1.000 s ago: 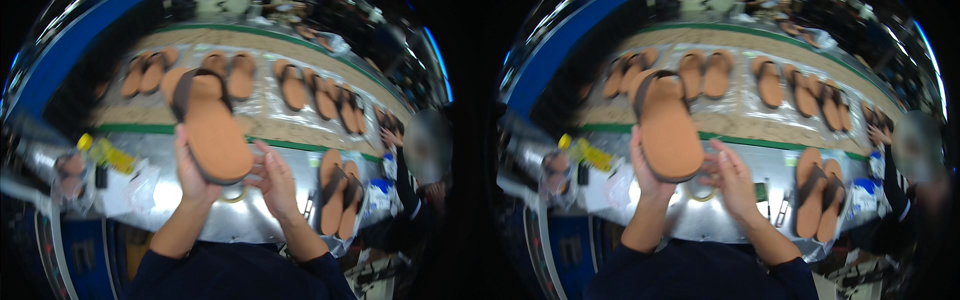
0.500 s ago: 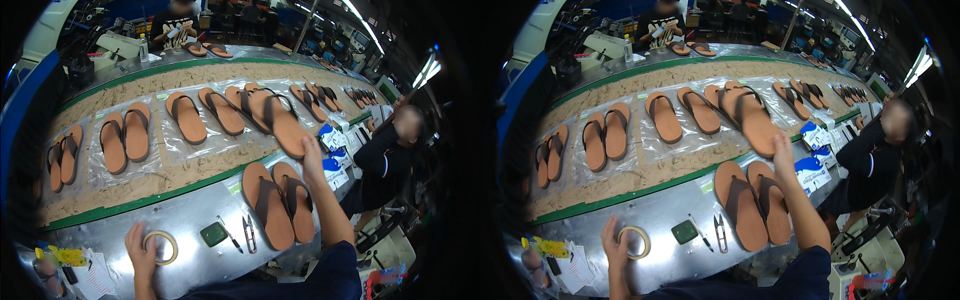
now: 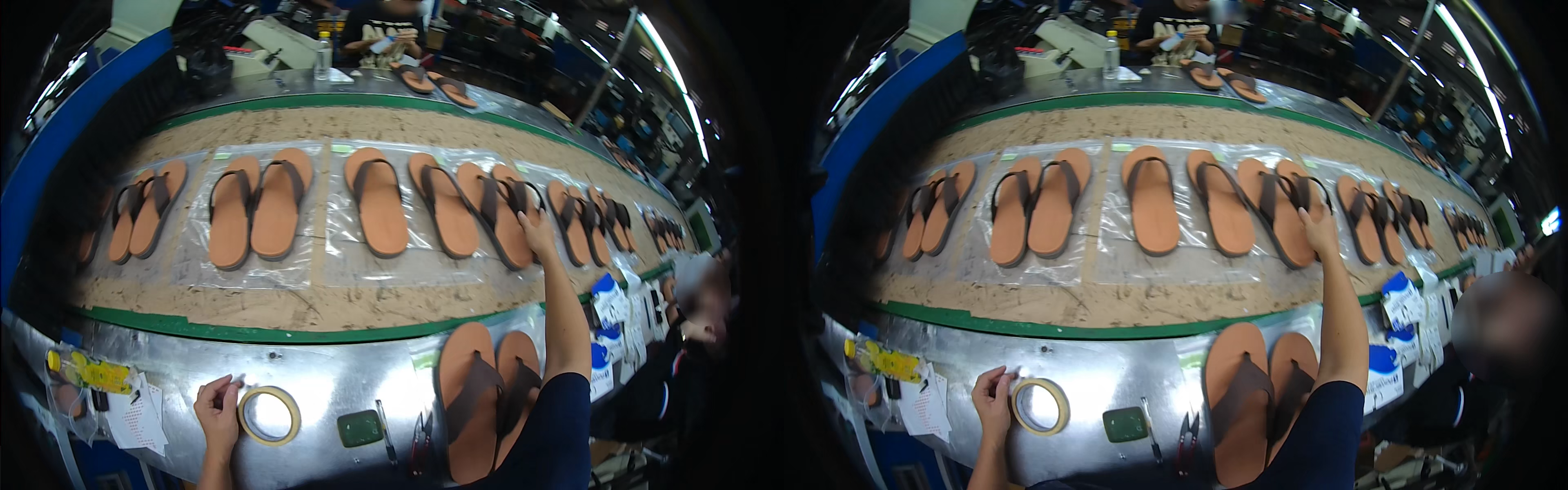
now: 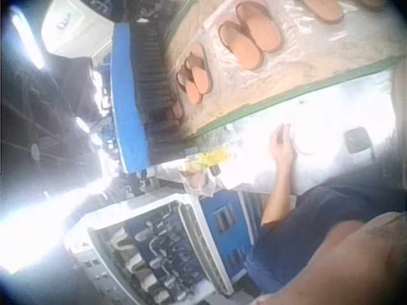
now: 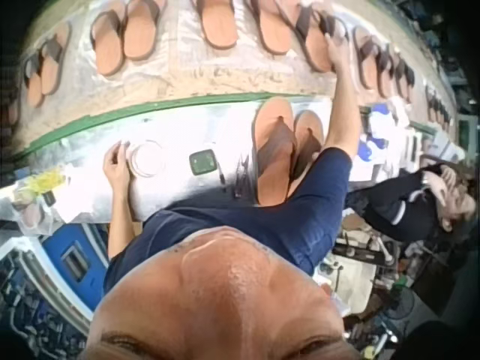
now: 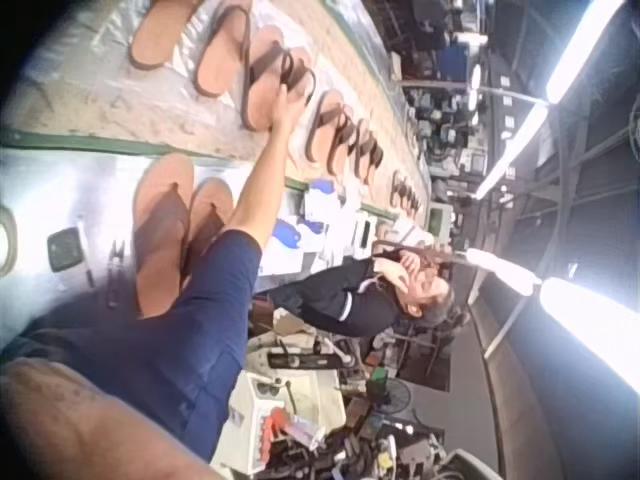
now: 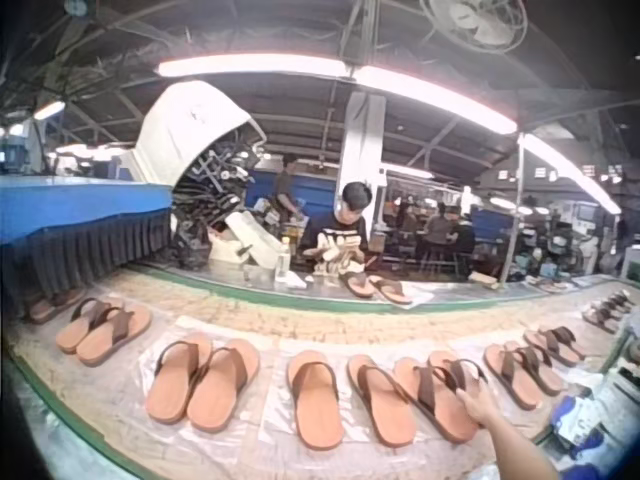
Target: The person assembles brown flip-flops on a factory workbench. They pick up pairs, align the straps, and use a small metal tool to secure the strap to the sole. They also apply tape to the sole edges and wipe the surface with a cloth. Completed pairs are placed on the bench.
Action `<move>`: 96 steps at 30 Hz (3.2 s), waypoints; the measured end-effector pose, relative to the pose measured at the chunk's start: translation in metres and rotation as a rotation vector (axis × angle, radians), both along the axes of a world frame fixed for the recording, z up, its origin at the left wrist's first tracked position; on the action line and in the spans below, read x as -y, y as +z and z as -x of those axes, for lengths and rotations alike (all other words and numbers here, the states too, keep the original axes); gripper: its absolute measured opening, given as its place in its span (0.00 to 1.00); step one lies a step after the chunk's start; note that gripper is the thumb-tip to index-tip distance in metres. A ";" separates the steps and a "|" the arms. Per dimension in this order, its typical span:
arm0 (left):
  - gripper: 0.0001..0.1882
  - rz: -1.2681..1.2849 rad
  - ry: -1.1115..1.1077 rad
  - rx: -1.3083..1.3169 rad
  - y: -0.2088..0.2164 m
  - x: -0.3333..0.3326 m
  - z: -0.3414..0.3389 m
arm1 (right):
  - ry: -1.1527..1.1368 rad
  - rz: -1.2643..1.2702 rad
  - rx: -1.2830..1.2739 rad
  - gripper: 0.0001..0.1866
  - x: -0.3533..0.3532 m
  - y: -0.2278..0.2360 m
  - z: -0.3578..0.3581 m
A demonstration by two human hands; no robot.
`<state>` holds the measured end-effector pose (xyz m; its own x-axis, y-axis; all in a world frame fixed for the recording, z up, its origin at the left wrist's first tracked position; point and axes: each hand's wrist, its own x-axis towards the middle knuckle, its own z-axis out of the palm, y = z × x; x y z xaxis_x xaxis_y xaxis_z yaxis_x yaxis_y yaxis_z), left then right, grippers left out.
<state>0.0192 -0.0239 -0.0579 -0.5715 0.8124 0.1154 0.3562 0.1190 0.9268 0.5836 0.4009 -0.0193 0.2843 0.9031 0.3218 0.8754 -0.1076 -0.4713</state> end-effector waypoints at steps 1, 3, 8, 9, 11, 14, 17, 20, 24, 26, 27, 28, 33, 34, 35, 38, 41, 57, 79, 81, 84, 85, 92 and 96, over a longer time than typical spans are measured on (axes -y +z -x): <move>0.10 -0.014 -0.038 -0.058 0.008 -0.012 0.000 | 0.032 -0.003 0.083 0.45 -0.011 -0.005 -0.002; 0.12 -0.095 -0.236 -0.277 0.027 -0.053 -0.005 | 0.140 -0.059 0.085 0.43 -0.035 -0.020 -0.027; 0.24 -0.209 -0.660 -0.904 0.052 -0.226 -0.059 | -0.238 0.092 0.227 0.23 -0.013 0.001 0.048; 0.27 -0.157 -0.601 -1.019 0.047 -0.263 -0.061 | -0.236 0.093 0.227 0.21 -0.013 0.008 0.067; 0.32 -0.031 -0.544 -1.147 0.032 -0.311 -0.046 | -0.188 0.028 0.272 0.21 -0.020 0.001 0.085; 0.36 0.191 -0.584 -1.150 0.018 -0.337 -0.032 | -0.053 0.000 0.279 0.21 -0.009 0.008 0.118; 0.37 0.294 -0.617 -1.090 0.018 -0.326 -0.025 | 0.160 -0.036 0.254 0.21 0.004 0.011 0.136; 0.37 0.326 -0.551 -1.034 0.018 -0.303 0.009 | 0.340 -0.114 0.303 0.20 0.003 0.002 0.176; 0.37 0.325 -0.500 -0.992 0.023 -0.272 0.080 | 0.505 -0.186 0.243 0.18 0.015 -0.004 0.244; 0.36 0.310 -0.503 -1.004 0.025 -0.256 0.115 | 0.554 -0.197 0.229 0.18 0.028 -0.002 0.278; 0.35 0.304 -0.498 -1.017 0.027 -0.247 0.133 | 0.573 -0.182 0.205 0.17 0.035 -0.001 0.294; 0.35 0.318 -0.490 -0.994 0.031 -0.239 0.146 | 0.586 -0.163 0.188 0.17 0.040 0.000 0.307; 0.34 0.366 -0.463 -0.959 0.033 -0.202 0.221 | 0.673 -0.147 0.098 0.18 0.063 -0.010 0.382; 0.34 0.369 -0.453 -0.936 0.034 -0.201 0.226 | 0.676 -0.133 0.093 0.18 0.066 -0.011 0.391; 0.33 0.379 -0.437 -0.910 0.032 -0.197 0.232 | 0.672 -0.138 0.091 0.18 0.070 -0.014 0.403; 0.31 0.351 -0.329 -0.798 0.018 -0.186 0.274 | 0.671 -0.219 0.029 0.17 0.082 -0.023 0.438; 0.21 0.133 -0.087 -0.732 0.008 -0.170 0.276 | 0.622 -0.386 -0.099 0.17 0.094 -0.036 0.460; 0.29 -0.154 -0.630 -0.739 0.017 -0.010 0.030 | 0.356 -0.293 -0.979 0.21 0.195 0.049 0.343; 0.52 -0.533 -0.701 0.520 0.093 -0.078 -0.039 | 0.642 -0.582 -0.244 0.14 0.321 0.124 0.340; 0.49 -0.521 -0.638 0.614 0.133 -0.055 -0.033 | 0.736 -0.753 -0.140 0.19 0.344 0.160 0.341; 0.43 -0.562 -0.614 0.793 0.140 -0.039 -0.007 | 0.524 -0.777 -0.245 0.31 0.359 0.150 0.347; 0.41 -0.540 -0.591 0.822 0.128 -0.035 -0.001 | 0.395 -0.733 -0.315 0.36 0.362 0.135 0.350; 0.35 -0.455 -0.541 1.056 0.059 -0.037 0.012 | 0.596 0.046 -1.338 0.38 0.337 0.012 0.370; 0.32 -0.337 -0.551 0.946 0.054 -0.036 0.012 | 0.488 0.151 -1.356 0.31 0.341 0.005 0.359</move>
